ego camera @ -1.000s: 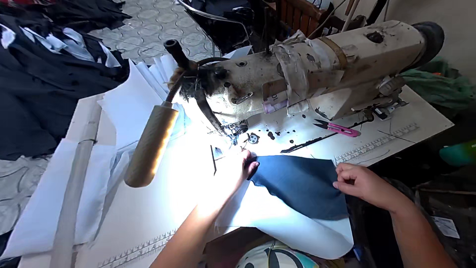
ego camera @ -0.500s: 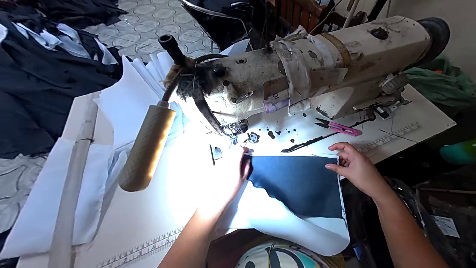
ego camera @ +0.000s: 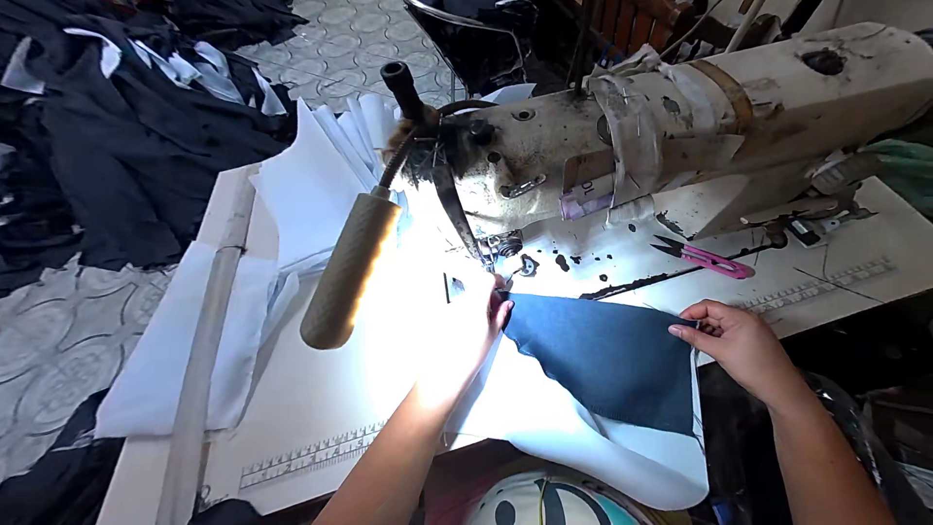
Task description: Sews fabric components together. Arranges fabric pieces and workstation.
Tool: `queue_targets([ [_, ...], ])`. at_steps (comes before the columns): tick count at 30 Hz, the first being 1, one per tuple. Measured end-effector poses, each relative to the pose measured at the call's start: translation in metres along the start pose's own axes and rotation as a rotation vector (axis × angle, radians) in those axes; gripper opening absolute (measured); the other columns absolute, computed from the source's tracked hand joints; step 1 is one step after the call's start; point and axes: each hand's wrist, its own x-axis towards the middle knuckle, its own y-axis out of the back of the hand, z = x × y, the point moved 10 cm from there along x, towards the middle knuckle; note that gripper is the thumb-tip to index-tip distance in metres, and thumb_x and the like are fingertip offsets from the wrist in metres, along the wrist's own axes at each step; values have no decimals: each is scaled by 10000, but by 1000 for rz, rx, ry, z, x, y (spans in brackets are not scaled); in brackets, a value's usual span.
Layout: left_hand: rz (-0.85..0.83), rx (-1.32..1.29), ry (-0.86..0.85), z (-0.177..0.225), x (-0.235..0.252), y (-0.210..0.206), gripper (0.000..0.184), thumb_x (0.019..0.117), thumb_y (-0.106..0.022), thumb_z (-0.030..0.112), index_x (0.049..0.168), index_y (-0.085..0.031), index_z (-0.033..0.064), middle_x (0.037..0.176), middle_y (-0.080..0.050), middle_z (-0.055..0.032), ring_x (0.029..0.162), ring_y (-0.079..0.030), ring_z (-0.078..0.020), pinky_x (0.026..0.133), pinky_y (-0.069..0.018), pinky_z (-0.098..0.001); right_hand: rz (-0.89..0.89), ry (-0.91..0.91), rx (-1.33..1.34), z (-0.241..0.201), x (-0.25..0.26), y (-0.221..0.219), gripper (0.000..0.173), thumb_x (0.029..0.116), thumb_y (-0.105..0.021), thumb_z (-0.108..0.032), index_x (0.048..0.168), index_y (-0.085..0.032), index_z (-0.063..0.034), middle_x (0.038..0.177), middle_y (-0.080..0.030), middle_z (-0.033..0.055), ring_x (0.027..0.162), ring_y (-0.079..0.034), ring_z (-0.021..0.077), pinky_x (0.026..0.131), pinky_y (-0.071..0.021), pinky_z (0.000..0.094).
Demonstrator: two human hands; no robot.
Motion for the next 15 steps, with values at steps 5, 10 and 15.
queue_targets([
  [5,43,253,-285,23,-12,-1,284,981,-571,209,928,-736,-15,1100,-721,-213,1038,-697,-411,870,-512,-600,-71,-66,-28,-1,5,-1,172,902,-740,-95,1003,-683,31,776,-646,25,661,-548,-18,645,-459,158],
  [10,30,272,-317,16,-32,-1,512,1027,-447,417,1166,-728,13,1248,-712,-157,1132,-686,-360,945,-476,-596,-135,-87,-42,-1,17,-3,175,920,-727,-101,1020,-677,33,758,-627,10,635,-542,-16,635,-469,166],
  [15,-18,151,-200,3,-36,0,489,1020,-493,358,1267,-679,-22,1355,-648,-205,1248,-623,-413,1012,-459,-623,-173,-46,-119,-13,40,-10,202,928,-721,-74,1069,-677,64,853,-669,102,721,-579,66,707,-493,251],
])
